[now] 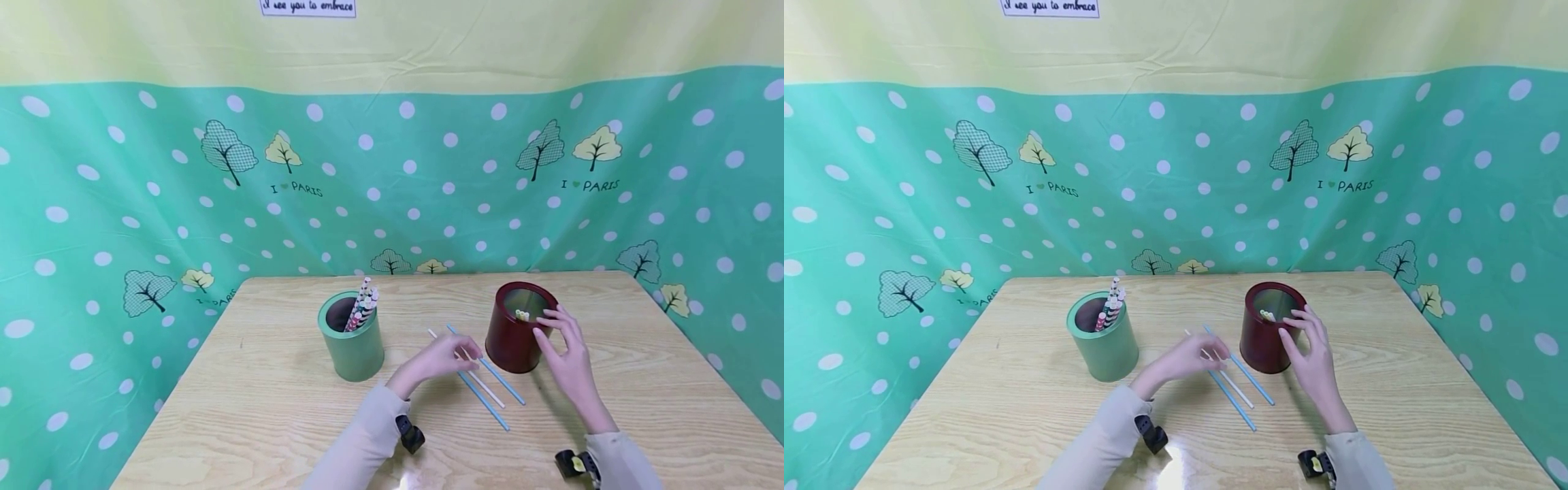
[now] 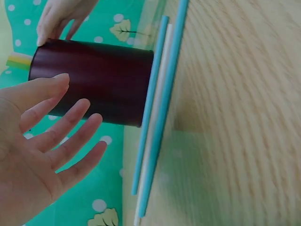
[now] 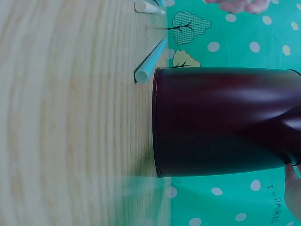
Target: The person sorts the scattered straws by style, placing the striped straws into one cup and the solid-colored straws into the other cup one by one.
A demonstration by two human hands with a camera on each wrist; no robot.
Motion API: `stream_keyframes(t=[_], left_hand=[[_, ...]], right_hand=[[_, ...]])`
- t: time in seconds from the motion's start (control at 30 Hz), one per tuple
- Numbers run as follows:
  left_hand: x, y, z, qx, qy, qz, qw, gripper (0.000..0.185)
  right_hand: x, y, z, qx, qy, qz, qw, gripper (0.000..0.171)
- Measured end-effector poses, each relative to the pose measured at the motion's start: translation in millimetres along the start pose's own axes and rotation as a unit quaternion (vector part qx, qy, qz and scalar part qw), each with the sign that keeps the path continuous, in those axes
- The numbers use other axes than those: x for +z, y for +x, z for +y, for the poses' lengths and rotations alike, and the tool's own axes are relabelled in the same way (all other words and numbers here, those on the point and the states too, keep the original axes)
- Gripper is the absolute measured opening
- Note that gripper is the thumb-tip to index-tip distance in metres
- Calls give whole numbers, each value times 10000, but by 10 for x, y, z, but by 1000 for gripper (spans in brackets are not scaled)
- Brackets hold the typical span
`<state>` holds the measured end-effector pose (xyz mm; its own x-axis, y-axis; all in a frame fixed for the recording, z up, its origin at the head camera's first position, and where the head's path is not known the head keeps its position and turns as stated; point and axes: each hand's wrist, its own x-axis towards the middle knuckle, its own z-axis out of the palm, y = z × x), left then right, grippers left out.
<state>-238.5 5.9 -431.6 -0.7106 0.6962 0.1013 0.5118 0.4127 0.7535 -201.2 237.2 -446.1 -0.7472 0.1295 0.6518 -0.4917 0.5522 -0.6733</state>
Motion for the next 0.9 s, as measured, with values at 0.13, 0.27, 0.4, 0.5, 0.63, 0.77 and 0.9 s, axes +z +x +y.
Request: stream_keyframes(t=[0.13, 0.27, 0.4, 0.5, 0.63, 0.77, 0.9], left_hand=[[13, -28, -34, -93, 97, -146, 9998, 15], [29, -57, -62, -141, 105, -216, 9996, 14], [54, -73, -102, -73, 250, -252, 9993, 13], [75, -76, -142, -13, 437, -278, 9987, 13], [93, -77, -184, -44, 607, -364, 9975, 13], [106, -74, -223, -35, 670, -450, 9967, 13], [120, -72, -246, 19, 847, -515, 9951, 14]], right_hand=[[-3, 2, -1, 2, -1, -1, 10000, 20], [0, 2, -2, -22, -2, 13, 10000, 20], [-1, -1, -5, -19, -1, 1, 10000, 20], [-4, -3, -6, 4, -2, -9, 10000, 20], [-3, -1, -4, -11, -6, 1, 10000, 20], [-3, 2, -4, -31, -1, 21, 10000, 20], [-2, 3, -7, -45, 19, 22, 10000, 20]])
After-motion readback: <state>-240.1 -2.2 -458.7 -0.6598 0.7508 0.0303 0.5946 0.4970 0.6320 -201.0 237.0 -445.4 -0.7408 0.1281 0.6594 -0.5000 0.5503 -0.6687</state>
